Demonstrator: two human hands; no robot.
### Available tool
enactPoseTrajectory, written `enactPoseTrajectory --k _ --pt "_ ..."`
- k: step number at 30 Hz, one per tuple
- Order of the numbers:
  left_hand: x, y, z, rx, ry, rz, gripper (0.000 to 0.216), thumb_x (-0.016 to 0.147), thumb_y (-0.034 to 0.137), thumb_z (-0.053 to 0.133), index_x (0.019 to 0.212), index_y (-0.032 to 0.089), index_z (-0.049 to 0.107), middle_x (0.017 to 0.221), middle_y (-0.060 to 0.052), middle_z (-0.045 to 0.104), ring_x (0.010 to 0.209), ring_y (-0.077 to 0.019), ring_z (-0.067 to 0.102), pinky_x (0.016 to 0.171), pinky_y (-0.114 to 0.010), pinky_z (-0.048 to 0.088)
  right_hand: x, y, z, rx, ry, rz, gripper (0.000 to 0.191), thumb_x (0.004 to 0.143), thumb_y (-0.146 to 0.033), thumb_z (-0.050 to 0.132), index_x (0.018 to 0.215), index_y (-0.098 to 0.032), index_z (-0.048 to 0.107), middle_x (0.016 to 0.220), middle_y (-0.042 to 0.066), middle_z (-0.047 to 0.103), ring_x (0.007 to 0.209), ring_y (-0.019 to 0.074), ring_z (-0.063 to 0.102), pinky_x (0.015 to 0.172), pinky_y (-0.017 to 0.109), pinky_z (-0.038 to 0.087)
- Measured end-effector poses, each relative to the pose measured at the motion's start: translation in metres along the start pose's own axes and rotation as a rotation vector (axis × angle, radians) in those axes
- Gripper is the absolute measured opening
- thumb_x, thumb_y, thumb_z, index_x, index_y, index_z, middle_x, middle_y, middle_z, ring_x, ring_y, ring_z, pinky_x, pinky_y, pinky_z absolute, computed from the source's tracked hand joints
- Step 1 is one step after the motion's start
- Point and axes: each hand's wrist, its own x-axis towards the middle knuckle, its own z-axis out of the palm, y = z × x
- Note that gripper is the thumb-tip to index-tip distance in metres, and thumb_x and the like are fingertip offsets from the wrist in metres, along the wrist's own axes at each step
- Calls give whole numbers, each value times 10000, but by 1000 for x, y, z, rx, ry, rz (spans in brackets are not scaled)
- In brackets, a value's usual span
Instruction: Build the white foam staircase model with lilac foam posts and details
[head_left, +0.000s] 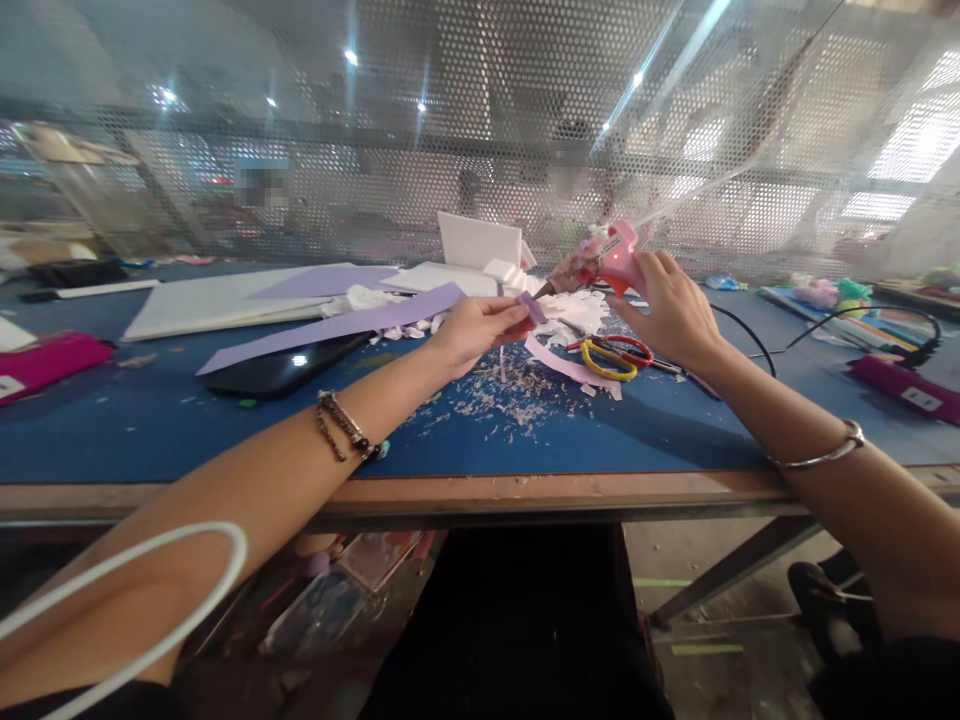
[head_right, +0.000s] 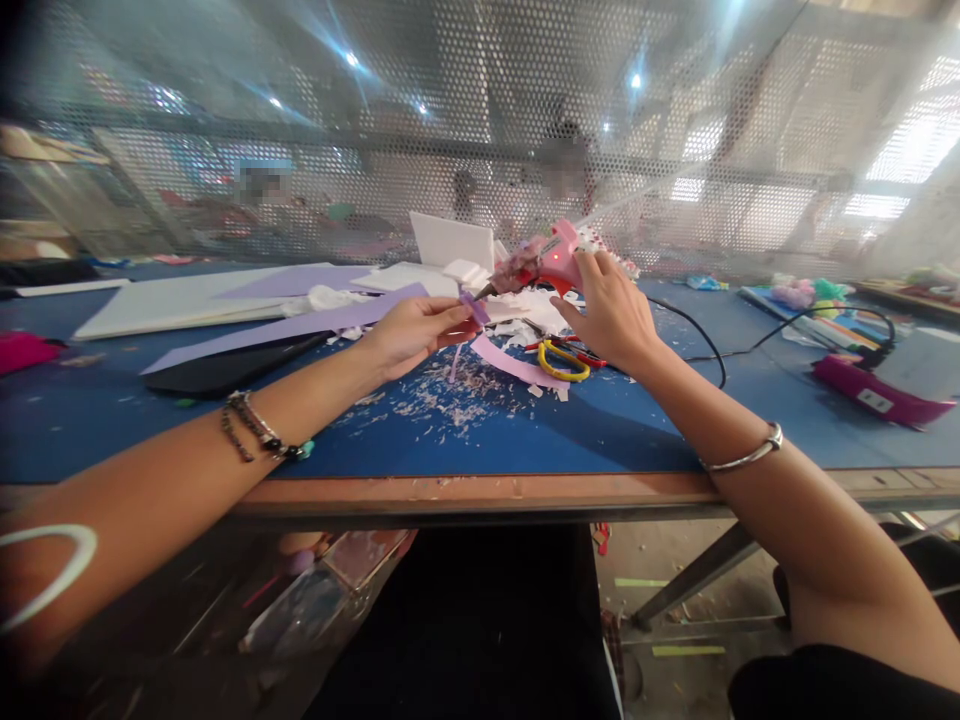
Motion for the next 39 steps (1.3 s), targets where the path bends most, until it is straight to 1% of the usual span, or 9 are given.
enactPoseTrajectory --k 6,12,24,29,35,39 --pt "0 0 -1 -45 -28 8 41 729 139 708 702 120 732 714 -34 685 666 -86 603 772 -253 502 0 -1 0 -10 9 0 447 842 -418 480 1203 -155 463 1086 154 560 909 276 560 669 381 430" --pt "-1 0 0 -41 -16 6 59 740 135 692 697 122 731 721 -40 680 663 -87 596 785 -268 495 0 -1 1 2 6 2 433 833 -400 486 1202 -175 470 1092 152 563 879 266 561 654 382 434" --pt "-1 0 0 -41 -6 15 56 728 152 708 691 118 732 728 -44 677 681 -95 601 799 -275 502 0 -2 -1 -4 -32 28 435 841 -379 474 1218 -161 469 1105 155 563 887 273 569 661 390 438" --pt "1 0 -3 -39 3 23 58 736 148 699 692 122 727 727 -42 683 687 -97 619 783 -261 511 0 -1 1 5 -5 19 431 834 -358 477 1226 -178 472 1123 147 568 896 271 567 667 392 445" --pt "1 2 -2 -45 20 28 74 754 139 680 702 126 730 750 -53 691 696 -102 631 782 -261 516 0 0 1 -8 -23 33 445 839 -353 465 1246 -174 468 1165 155 560 920 291 571 667 410 456" --pt "2 1 -4 -32 18 31 70 757 147 680 716 124 732 774 -65 692 709 -107 634 790 -268 512 0 0 0 12 -8 32 425 835 -336 466 1237 -196 479 1152 149 568 896 283 570 661 421 456"
